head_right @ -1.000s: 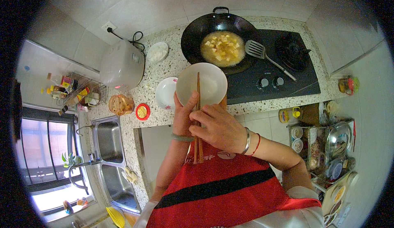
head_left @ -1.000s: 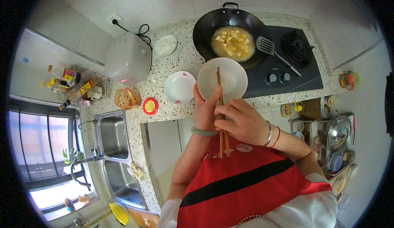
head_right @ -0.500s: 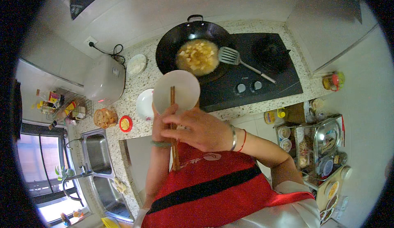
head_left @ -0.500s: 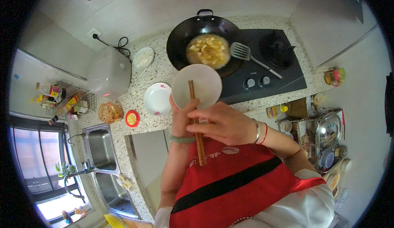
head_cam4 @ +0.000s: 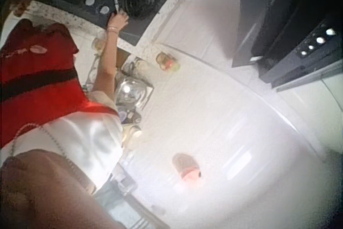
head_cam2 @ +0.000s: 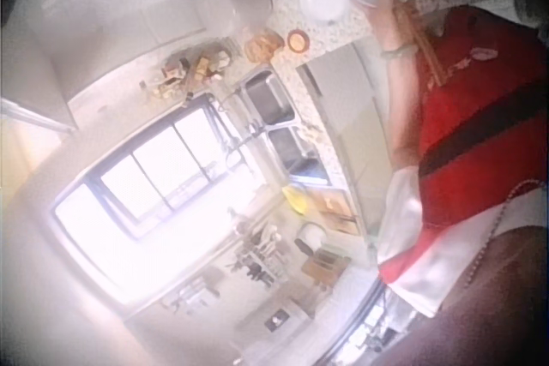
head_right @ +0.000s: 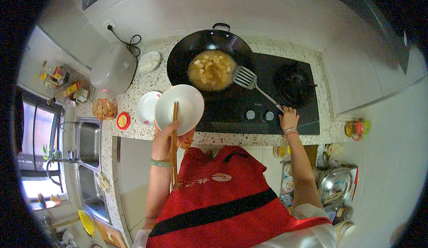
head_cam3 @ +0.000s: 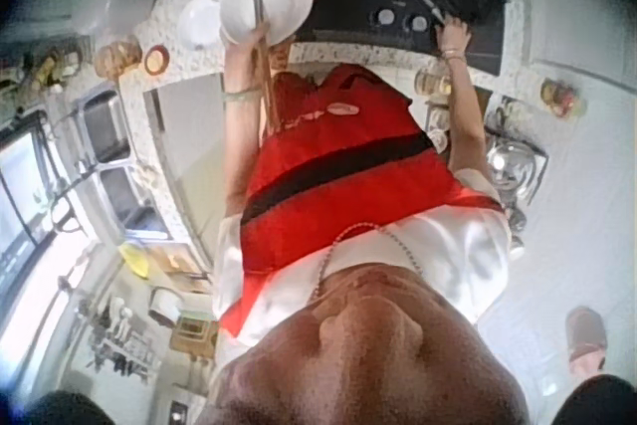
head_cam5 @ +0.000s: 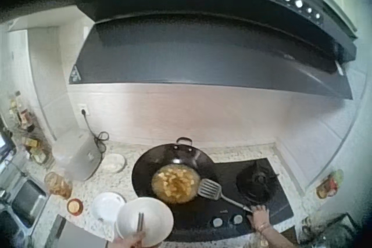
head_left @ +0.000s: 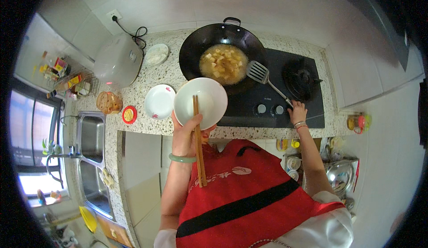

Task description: The person washes translucent food items in a yellow colander under running water at the sink. They then move to the stove, where they stir a wok containing frying food with a spatula. The person uses chopsticks to transfer some of the fried food from the wok into a white bowl and adds a liquid ingredient from a small bowl into the wok.

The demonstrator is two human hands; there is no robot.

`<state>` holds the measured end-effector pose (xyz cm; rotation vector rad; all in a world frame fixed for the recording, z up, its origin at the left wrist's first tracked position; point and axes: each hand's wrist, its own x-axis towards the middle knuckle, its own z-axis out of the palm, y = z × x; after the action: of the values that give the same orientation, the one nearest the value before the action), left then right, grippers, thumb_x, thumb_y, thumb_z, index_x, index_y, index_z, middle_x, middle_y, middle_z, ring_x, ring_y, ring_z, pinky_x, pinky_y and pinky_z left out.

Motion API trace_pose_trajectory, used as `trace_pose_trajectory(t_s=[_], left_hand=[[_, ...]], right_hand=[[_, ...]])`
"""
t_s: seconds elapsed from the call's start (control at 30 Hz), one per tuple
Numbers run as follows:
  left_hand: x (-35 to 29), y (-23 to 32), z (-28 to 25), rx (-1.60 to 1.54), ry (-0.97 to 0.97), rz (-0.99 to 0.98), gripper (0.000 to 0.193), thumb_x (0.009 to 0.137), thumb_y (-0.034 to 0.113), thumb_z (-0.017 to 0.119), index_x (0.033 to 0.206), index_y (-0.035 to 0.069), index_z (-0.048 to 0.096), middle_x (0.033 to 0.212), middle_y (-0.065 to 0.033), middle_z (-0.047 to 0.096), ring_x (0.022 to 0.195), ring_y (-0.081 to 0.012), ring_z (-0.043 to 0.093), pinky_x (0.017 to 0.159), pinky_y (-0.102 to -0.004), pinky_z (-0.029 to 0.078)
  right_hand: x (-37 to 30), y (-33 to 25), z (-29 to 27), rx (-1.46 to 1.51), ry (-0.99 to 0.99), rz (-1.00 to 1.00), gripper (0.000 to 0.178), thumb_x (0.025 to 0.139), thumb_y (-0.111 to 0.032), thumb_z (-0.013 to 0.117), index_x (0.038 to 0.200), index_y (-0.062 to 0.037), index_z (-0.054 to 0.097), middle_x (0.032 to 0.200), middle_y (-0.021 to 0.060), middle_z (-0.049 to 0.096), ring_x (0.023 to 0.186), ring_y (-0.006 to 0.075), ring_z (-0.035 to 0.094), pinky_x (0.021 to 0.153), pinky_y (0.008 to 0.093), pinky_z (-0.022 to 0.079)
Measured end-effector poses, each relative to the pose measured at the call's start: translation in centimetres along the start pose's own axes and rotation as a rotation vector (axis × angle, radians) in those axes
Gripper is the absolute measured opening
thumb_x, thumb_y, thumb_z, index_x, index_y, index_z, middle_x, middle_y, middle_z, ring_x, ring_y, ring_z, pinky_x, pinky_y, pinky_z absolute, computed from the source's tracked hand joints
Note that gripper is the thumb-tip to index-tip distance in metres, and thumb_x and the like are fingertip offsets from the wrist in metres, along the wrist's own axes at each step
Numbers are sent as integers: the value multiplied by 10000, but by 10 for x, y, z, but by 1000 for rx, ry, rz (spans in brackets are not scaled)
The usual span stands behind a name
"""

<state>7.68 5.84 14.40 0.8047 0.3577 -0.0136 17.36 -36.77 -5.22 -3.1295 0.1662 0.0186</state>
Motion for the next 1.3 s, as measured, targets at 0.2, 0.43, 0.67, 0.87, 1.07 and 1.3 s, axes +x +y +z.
trace_pose_trajectory(t_s=[0.2, 0.43, 0.67, 0.87, 1.07, 1.3], left_hand=[[-4, 1, 5, 28, 47, -45, 672, 828, -56, 576, 1355, 190, 239, 1288, -169, 438, 1091, -390, 577, 773, -520, 593], [6, -1, -9, 10, 10, -10, 678, 826, -52, 580, 1359, 181, 230, 1286, -168, 432, 1079, -388, 579, 732, -506, 600], [14, 3, -15, 32, -47, -28, 663, 826, -24, 589, 1353, 165, 234, 1228, -183, 466, 984, -377, 621, 671, -445, 600], [16, 1, -22, 36, -56, -77, 677, 822, -16, 596, 1356, 158, 218, 1187, -193, 494, 871, -370, 659, 566, -385, 596], [17, 5, -27, 36, -93, -89, 701, 815, -12, 606, 1364, 161, 207, 1207, -195, 482, 888, -367, 660, 560, -380, 603], [23, 5, -33, 41, -128, -127, 708, 803, -48, 608, 1361, 137, 213, 1250, -189, 446, 925, -359, 643, 631, -420, 620]], right_hand=[[-4, 19, 7, 218, 226, -199, 271, 883, -174, 618, 1132, -74, 575, 1003, 110, 535, 970, 326, 511, 771, 468, 406], [-27, -24, -94, 260, 406, -248, 213, 942, -175, 542, 1135, -94, 578, 876, 136, 602, 696, 342, 599, 589, 431, 478], [-7, -85, -206, 311, 174, -207, 357, 806, -196, 684, 1136, -219, 549, 774, 132, 673, 736, 371, 652, 612, 462, 510], [-8, -130, -264, -28, 110, -268, 240, 813, -209, 667, 1051, -190, 650, 825, 125, 687, 773, 333, 664, 659, 449, 532], [-20, -157, -301, -187, 85, -274, 193, 788, -216, 691, 970, -161, 722, 838, 119, 691, 782, 321, 670, 679, 426, 538], [-7, -176, -276, -232, -11, -237, 157, 798, -232, 673, 934, -170, 722, 854, 118, 692, 783, 313, 675, 680, 428, 543]])
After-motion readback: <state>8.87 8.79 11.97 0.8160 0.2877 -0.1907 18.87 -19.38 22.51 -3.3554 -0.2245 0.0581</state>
